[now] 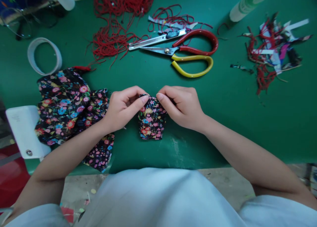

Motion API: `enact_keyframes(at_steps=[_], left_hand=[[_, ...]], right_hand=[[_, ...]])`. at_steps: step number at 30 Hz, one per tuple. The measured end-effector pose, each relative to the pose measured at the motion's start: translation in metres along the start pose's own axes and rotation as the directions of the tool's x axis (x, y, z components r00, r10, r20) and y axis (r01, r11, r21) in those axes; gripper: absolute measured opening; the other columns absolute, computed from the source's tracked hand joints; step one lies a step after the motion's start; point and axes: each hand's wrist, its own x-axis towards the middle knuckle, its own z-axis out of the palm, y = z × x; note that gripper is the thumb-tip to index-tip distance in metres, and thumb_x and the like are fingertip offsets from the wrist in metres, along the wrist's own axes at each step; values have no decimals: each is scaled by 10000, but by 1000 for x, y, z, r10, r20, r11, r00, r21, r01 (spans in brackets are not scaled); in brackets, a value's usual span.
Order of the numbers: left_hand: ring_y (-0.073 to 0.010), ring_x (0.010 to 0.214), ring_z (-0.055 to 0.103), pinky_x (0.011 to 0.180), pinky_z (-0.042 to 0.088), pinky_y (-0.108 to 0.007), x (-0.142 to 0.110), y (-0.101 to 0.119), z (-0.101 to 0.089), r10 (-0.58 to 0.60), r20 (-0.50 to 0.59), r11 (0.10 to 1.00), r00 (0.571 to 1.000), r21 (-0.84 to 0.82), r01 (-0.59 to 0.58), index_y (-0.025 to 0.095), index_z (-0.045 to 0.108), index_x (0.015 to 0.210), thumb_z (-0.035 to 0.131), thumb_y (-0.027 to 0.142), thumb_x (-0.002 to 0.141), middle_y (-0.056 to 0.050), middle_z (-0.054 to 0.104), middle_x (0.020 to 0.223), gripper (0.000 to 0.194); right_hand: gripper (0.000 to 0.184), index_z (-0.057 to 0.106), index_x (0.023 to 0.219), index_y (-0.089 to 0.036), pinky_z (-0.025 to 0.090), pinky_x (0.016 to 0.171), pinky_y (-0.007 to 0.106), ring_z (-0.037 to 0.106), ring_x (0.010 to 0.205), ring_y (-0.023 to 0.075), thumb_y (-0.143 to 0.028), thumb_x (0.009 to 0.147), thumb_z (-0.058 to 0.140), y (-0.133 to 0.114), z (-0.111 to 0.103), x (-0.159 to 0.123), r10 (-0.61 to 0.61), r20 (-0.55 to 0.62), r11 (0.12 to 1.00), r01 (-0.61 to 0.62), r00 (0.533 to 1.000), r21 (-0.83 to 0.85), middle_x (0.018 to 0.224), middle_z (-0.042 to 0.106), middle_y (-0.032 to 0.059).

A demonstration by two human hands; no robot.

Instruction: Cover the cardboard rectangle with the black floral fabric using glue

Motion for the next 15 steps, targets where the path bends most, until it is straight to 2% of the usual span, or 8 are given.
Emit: enact_keyframes(at_steps=[4,7,11,15], left_hand=[[-49,484,507,455,375,-154,-2,1,-1,50,69,999,996,14,-51,178,654,949,623,306,938,56,593,621,132],[-36,453,452,427,323,-154,-1,2,-2,112,129,992,985,51,-120,171,615,826,638,285,923,68,544,576,151],[-36,453,397,421,277,-169,0,2,-2,154,128,980,980,108,-168,166,576,735,608,259,931,69,480,549,220],[-53,473,405,441,294,-187,0,1,-3,162,98,974,982,141,-175,175,574,735,587,300,953,59,480,549,251]], right_hand=[[318,546,721,-181,326,580,236,449,521,83,-277,1014,470,0,1,-1,2,-40,1000,-1,999,14,570,473,-45],[398,543,699,-177,327,576,237,447,525,80,-345,1040,426,1,2,-2,36,-63,997,-31,997,67,569,470,-39],[478,592,751,-170,344,570,234,461,534,75,-432,1063,341,2,-1,-1,47,-50,980,-36,998,198,594,521,-27],[400,615,776,-171,348,523,228,462,525,68,-518,965,556,1,-5,0,-31,3,975,29,1000,222,599,546,-35]])
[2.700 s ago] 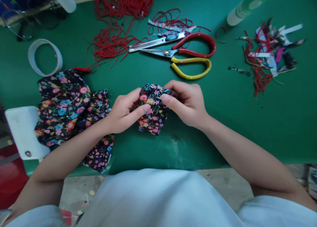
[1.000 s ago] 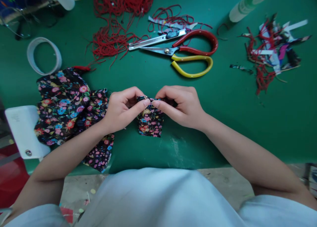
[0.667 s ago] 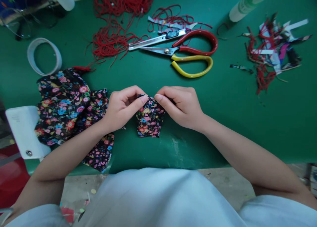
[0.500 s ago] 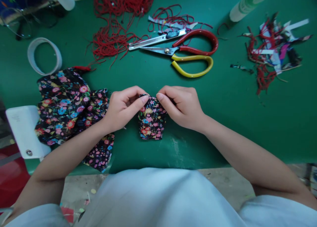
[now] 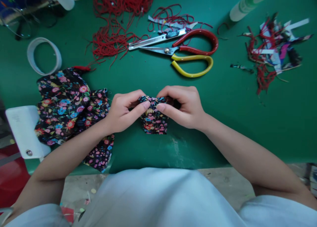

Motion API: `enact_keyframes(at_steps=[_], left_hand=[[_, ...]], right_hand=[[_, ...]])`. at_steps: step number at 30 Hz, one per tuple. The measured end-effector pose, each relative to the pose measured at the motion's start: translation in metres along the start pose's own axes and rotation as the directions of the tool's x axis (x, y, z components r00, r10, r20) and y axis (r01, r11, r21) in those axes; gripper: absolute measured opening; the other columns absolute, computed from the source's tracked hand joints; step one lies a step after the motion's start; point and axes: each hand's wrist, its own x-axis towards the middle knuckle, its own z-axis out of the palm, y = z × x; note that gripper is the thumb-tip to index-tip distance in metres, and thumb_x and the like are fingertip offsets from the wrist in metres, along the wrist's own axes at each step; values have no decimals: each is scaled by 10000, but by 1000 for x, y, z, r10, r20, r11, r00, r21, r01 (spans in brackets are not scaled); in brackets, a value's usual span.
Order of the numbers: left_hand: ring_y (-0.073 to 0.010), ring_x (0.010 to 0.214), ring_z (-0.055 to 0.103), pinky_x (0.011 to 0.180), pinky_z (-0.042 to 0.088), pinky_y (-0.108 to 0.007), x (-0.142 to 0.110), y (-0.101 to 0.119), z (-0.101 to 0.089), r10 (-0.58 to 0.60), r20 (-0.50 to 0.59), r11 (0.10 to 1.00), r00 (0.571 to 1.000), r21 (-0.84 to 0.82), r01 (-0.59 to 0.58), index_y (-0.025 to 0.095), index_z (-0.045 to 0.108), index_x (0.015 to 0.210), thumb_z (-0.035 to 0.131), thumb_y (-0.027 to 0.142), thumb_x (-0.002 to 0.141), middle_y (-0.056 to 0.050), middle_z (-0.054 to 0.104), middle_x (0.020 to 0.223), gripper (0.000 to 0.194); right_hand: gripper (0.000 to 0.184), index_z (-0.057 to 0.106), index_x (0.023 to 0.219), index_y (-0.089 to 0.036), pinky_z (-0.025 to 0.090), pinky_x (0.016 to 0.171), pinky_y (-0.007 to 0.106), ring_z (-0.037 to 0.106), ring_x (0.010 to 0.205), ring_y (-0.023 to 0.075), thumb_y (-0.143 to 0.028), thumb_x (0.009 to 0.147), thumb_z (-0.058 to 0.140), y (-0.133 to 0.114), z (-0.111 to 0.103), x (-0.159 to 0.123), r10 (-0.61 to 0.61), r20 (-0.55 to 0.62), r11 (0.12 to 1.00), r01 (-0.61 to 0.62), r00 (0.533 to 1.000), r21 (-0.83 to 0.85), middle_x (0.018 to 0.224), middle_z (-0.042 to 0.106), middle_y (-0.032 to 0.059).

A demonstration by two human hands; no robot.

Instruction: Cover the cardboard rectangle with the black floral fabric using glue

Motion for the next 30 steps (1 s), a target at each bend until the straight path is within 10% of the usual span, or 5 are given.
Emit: enact_keyframes(at_steps=[5,10,16,20,30], left_hand=[[-78,546,556,530,459,-200,-1,-7,4,-64,-69,982,996,-182,50,208,615,837,499,382,1018,29,595,667,277],[-111,652,621,555,512,-219,0,-13,7,-198,-141,865,970,-490,105,217,616,868,547,462,990,1,619,739,282],[-200,763,675,605,537,-299,-3,-13,7,-265,-44,794,963,-577,192,172,671,867,425,674,963,-42,619,724,567],[-111,620,604,576,497,-229,-7,-18,6,-260,-99,841,961,-513,174,198,670,867,565,534,963,9,602,700,364],[-110,546,554,505,427,-245,-3,-7,-1,-44,-13,983,999,-180,41,207,584,687,557,420,983,15,584,587,365]], right_hand=[[280,659,764,-205,380,463,236,478,472,68,-433,926,648,2,4,-5,-81,-272,996,67,959,-58,614,627,-30],[164,723,991,-258,465,503,227,573,518,76,-380,957,618,17,6,-8,-284,-606,958,244,743,-150,773,732,-26],[179,699,1069,-225,529,615,233,672,699,113,-210,898,652,13,2,-5,-496,-185,860,451,848,-239,866,745,16],[218,677,1013,-227,501,600,233,620,632,97,-117,875,549,9,5,-5,-514,-58,840,489,856,-235,797,709,-14],[528,522,1174,-217,407,490,238,523,562,108,-670,902,536,15,0,-3,70,-3,976,-68,998,206,740,604,-18]])
